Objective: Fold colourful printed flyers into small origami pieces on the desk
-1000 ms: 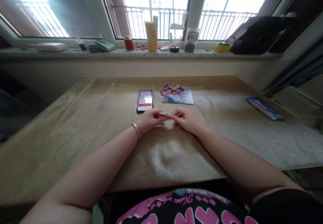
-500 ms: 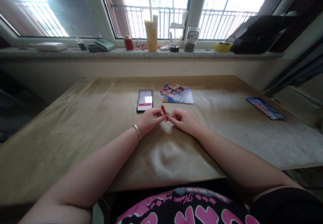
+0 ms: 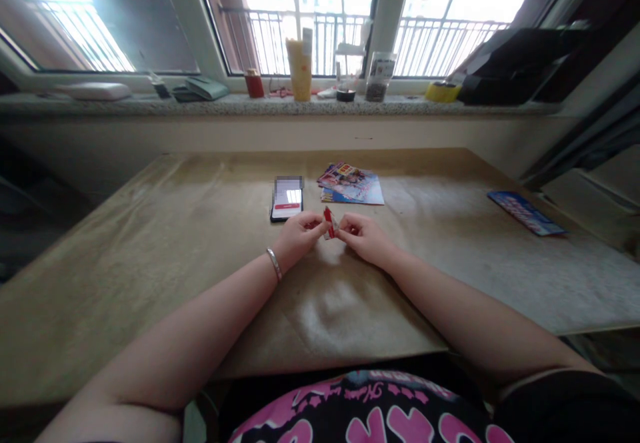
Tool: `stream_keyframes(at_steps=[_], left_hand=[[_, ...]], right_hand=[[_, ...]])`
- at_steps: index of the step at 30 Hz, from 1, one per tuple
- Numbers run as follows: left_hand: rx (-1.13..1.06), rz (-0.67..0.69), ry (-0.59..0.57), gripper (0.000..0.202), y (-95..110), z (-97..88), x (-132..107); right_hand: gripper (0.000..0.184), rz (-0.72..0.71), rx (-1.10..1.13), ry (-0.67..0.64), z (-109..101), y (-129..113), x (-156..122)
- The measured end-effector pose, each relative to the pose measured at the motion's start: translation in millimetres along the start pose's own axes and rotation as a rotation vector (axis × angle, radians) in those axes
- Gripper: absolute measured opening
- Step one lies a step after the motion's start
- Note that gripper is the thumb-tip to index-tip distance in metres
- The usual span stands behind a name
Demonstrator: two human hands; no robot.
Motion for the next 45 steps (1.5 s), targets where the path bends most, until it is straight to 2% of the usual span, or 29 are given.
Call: stream_keyframes(at_steps=[3, 7, 10, 15, 19, 23, 29, 40, 45], left_hand=[[-0.024, -0.031, 0.089, 0.025, -4, -8.5, 1], [-0.029, -0.037, 0.122, 0.023, -6, -10.8, 1], [-0.041, -0.025, 0.106, 0.019, -3, -8.5, 0], [-0.116, -0.03, 0.051, 0.015, 3, -3.7, -2], [-0.05, 0.015, 0.075, 0.023, 5, -7.8, -1], [-0.057, 0.04, 0.077, 0.026, 3, -7.8, 1], [-0.164, 0.014, -0.02, 0.023, 1, 4.6, 0], [-0.174, -0.009, 0.057, 0.021, -2, -3.5, 2], [-0.281, -0.04, 0.03, 0.027, -2, 0.8, 0]], right_hand=[[0.026, 0.035, 0.004, -0.06, 7, 7, -2], [0.018, 0.029, -0.073, -0.056, 8, 11, -3], [0.012, 0.004, -0.1, -0.03, 6, 9, -3], [0.012, -0.023, -0.105, -0.027, 6, 5, -4], [0.013, -0.033, -0.124, -0.024, 5, 2, -4], [0.013, -0.092, -0.161, 0.052, -5, -4, -1], [0.008, -0.21, -0.191, 0.154, -17, -14, -1], [0.008, -0.326, -0.281, 0.171, -18, -28, -5], [0.006, -0.329, -0.273, 0.157, -17, -29, -6]])
Point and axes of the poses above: each hand's wrist, its own x-axis towards the middle knuckle, its own z-axis out of the palm, y = z × x, the point moved 10 cm from there along x, towards the middle knuckle, and after that the axes turned 13 degrees about y, right-handed, at the moved point
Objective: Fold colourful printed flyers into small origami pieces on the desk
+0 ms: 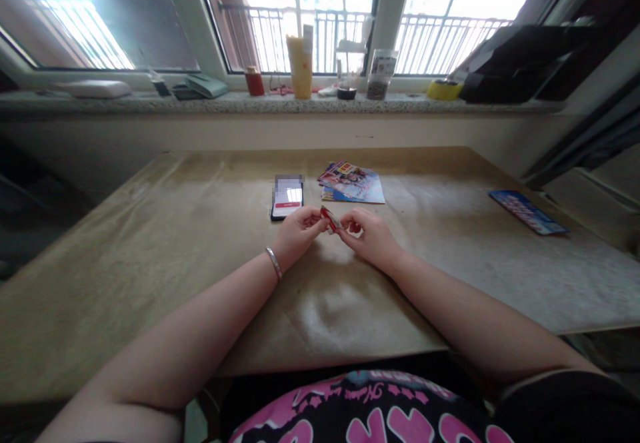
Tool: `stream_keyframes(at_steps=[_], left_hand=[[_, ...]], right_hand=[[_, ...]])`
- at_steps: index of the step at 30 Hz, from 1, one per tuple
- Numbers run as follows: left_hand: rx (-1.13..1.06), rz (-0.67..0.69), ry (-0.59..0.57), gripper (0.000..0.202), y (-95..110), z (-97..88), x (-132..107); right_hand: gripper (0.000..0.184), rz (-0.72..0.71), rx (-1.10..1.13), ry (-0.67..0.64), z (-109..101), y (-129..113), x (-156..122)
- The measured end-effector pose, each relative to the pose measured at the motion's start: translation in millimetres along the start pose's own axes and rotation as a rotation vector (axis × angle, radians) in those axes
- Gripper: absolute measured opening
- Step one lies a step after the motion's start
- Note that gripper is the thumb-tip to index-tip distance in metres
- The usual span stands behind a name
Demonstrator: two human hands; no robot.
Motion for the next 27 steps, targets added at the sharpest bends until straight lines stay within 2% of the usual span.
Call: stream_keyframes(at_steps=[5, 8, 13, 17, 27], left_hand=[[-0.089, -0.076, -0.032, 0.03, -8, 3.8, -1], [-0.096, -0.102, -0.031, 0.035, -11, 3.7, -1], [-0.103, -0.111, -0.058, 0.04, -9, 7.2, -2], [-0.091, -0.112, -0.07, 0.041, -8, 8.4, -2], [-0.096, -0.135, -0.115, 0.044, -16, 12.5, -4]], right_hand=[[0.016, 0.13, 0.065, -0.011, 5, 12, -3], [0.014, 0.191, 0.076, -0.021, 7, 18, -5], [0.007, 0.192, 0.102, -0.126, 16, 16, -7], [0.019, 0.199, 0.141, -0.2, 23, 13, -10], [0.018, 0.242, 0.213, -0.179, 26, 22, -9]])
Point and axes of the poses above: each hand's wrist, its own x-axis towards the middle knuckle, its own z-axis out of the palm, y = z × x, the point moved 10 cm from there along x, towards the middle knuckle, and after that the axes turned 13 degrees about y, right-handed, at the moved point
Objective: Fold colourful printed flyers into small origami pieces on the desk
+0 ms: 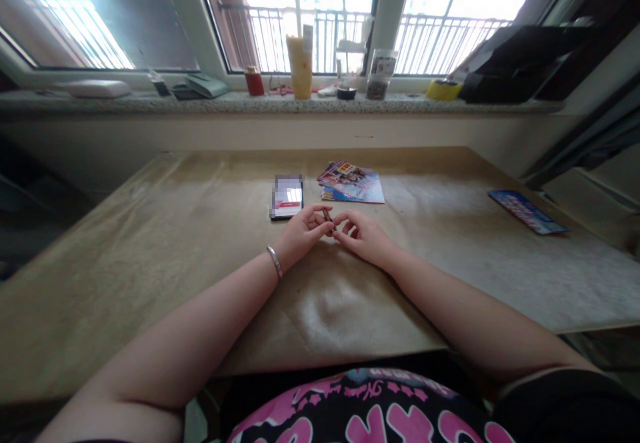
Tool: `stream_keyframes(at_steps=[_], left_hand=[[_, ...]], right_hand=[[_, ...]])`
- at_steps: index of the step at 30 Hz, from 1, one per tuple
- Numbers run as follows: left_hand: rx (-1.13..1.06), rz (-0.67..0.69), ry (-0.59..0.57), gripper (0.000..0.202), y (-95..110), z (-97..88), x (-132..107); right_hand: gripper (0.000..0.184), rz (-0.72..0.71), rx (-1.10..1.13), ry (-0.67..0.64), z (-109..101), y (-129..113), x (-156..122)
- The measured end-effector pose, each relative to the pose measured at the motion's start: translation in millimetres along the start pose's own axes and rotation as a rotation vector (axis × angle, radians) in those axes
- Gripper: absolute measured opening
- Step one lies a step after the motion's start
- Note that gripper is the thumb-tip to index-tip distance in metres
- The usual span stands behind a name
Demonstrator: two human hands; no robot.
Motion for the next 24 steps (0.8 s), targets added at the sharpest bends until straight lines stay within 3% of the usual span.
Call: stream_keyframes(at_steps=[12, 20, 24], left_hand=[[-0.053, -0.021, -0.024, 0.036, -1, 2.1, 0], [0.174, 0.047, 0.041, 0.023, -1, -5.0, 1], [0.32, 0.173, 0.11, 0.019, 13, -11.4, 2]], right_hand=[[0.014, 0.062, 0.07, 0.02, -3, 8, 3], [0.015, 0.073, 0.039, 0.035, -5, 10, 5], [0.014, 0.062, 0.05, 0.064, -7, 9, 5]])
Point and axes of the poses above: each hand's wrist, its own x-axis towards the middle knuckle, its own z-axis out of the palm, y = z × x, the point moved 10 cm from there along x, towards the middle knuckle, and after that the axes turned 13 degrees about y, right-handed, at the moved point
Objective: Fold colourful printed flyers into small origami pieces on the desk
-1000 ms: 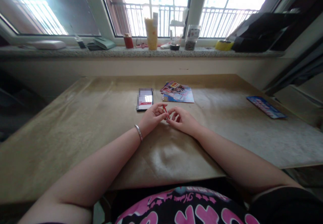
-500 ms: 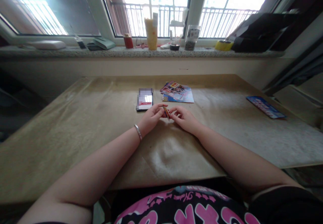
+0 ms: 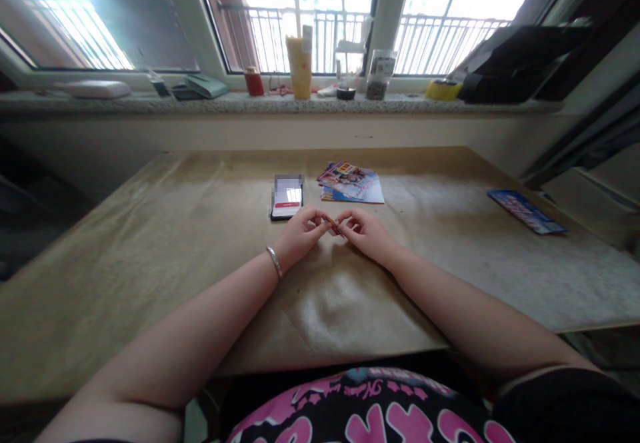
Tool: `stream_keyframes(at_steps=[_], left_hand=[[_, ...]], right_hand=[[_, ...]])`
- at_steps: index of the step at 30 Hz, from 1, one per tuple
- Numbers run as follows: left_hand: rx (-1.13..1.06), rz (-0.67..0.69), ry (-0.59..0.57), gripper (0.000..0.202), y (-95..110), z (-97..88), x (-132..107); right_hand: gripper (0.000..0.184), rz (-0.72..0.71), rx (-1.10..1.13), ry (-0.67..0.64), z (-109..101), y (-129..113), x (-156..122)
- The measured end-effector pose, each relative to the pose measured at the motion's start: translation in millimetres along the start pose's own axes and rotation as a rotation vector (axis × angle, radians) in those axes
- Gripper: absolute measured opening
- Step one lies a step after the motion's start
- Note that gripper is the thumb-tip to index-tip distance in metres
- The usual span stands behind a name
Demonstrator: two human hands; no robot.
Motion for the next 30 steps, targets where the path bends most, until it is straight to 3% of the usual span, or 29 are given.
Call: stream_keyframes(at_steps=[4, 11, 14, 24, 30], left_hand=[[0.021, 0.055, 0.011, 0.018, 7, -2.7, 0], [-0.094, -0.122, -0.118, 0.022, -3, 12.7, -8], [-0.096, -0.137, -0.132, 0.024, -1, 14.6, -9], [-0.175, -0.215, -0.176, 0.036, -5, 20.1, -12], [-0.188, -0.182, -0.155, 0.034, -4, 19.5, -9]], right_hand=[[0.014, -0.05, -0.013, 0.036, -4, -6, 0], [0.004, -0.163, -0.076, 0.056, -9, -20, -2], [0.003, -0.194, -0.092, 0.053, -8, -22, -3], [0.006, -0.116, 0.001, 0.046, -6, -18, -3], [0.008, -0.107, 0.005, 0.052, -7, -19, -4]])
Point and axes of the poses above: each hand's wrist, its own x-axis towards the middle knuckle, its own z-axis out of the palm, y = z × x, the point moved 10 cm from there along x, towards the middle knuckle, and after that the axes turned 13 degrees about y, right-handed, at the moved point
